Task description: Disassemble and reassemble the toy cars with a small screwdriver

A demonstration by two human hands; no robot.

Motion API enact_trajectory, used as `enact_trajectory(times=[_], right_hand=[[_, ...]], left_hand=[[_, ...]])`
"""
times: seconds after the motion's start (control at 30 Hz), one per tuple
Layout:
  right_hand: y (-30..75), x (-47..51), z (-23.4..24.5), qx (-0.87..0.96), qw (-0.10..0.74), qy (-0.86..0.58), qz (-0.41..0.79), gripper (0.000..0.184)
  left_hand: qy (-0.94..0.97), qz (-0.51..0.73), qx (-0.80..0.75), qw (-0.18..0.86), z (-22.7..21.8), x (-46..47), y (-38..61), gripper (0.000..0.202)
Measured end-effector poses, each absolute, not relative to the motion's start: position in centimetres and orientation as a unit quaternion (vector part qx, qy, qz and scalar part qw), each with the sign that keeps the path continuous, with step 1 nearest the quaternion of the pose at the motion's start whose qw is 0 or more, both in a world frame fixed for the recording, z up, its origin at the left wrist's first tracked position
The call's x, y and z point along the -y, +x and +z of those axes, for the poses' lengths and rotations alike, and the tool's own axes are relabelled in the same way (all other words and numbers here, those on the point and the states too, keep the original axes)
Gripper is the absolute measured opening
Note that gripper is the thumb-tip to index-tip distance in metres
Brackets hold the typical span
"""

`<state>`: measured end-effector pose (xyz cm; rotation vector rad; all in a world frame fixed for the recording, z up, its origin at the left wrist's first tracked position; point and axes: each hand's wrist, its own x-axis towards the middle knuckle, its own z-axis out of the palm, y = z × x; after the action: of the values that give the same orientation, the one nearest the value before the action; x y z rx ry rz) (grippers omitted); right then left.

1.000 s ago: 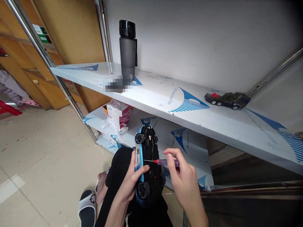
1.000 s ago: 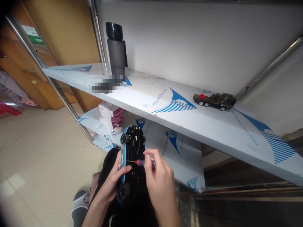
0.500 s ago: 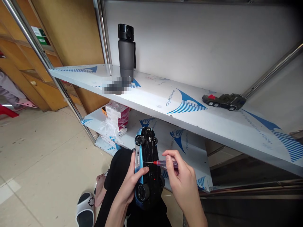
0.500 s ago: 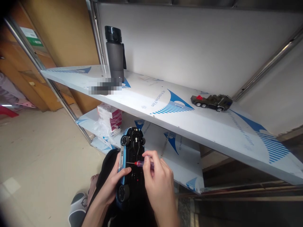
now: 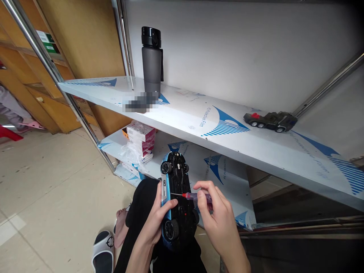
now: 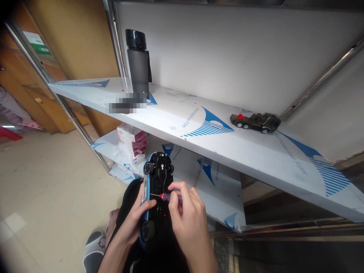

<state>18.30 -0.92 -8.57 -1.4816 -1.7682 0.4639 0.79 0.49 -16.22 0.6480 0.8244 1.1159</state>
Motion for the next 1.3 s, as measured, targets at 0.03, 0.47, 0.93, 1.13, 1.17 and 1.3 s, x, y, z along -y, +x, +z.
enact_trajectory(times=[0.03,0.47,0.93,1.13,1.17,1.3], right_hand=[[18.3,0.89,-8.63,0.687,0.385,-0.589,0.179,0.025],[17.93,0.91,-8.93,0.677,0.392,-0.585,0.214,0.016],[17.9,0.63,-9.0,0.659,0.401,-0.606,0.195,0.024],[18.27,0.76,-8.96,0.677,0.391,-0.589,0.205,0.019],[18.28,0.77,-8.96,0.665,0.392,-0.6,0.211,0.021],[18.15,0.78,-8.84,0.677,0.386,-0.59,0.211,0.019]], left_hand=[[0.295,0.507,-0.376,0.717,-16.2,-0.52,0.75,0.065],[0.288,0.505,-0.379,0.72,-16.51,-0.72,0.53,0.074],[0.286,0.503,-0.388,0.717,-16.44,-0.76,0.16,0.078],[0.282,0.508,-0.393,0.713,-16.5,-0.91,0.21,0.086],[0.281,0.51,-0.396,0.71,-16.45,-0.88,0.2,0.088],[0.285,0.506,-0.397,0.711,-16.16,-0.69,0.13,0.087]])
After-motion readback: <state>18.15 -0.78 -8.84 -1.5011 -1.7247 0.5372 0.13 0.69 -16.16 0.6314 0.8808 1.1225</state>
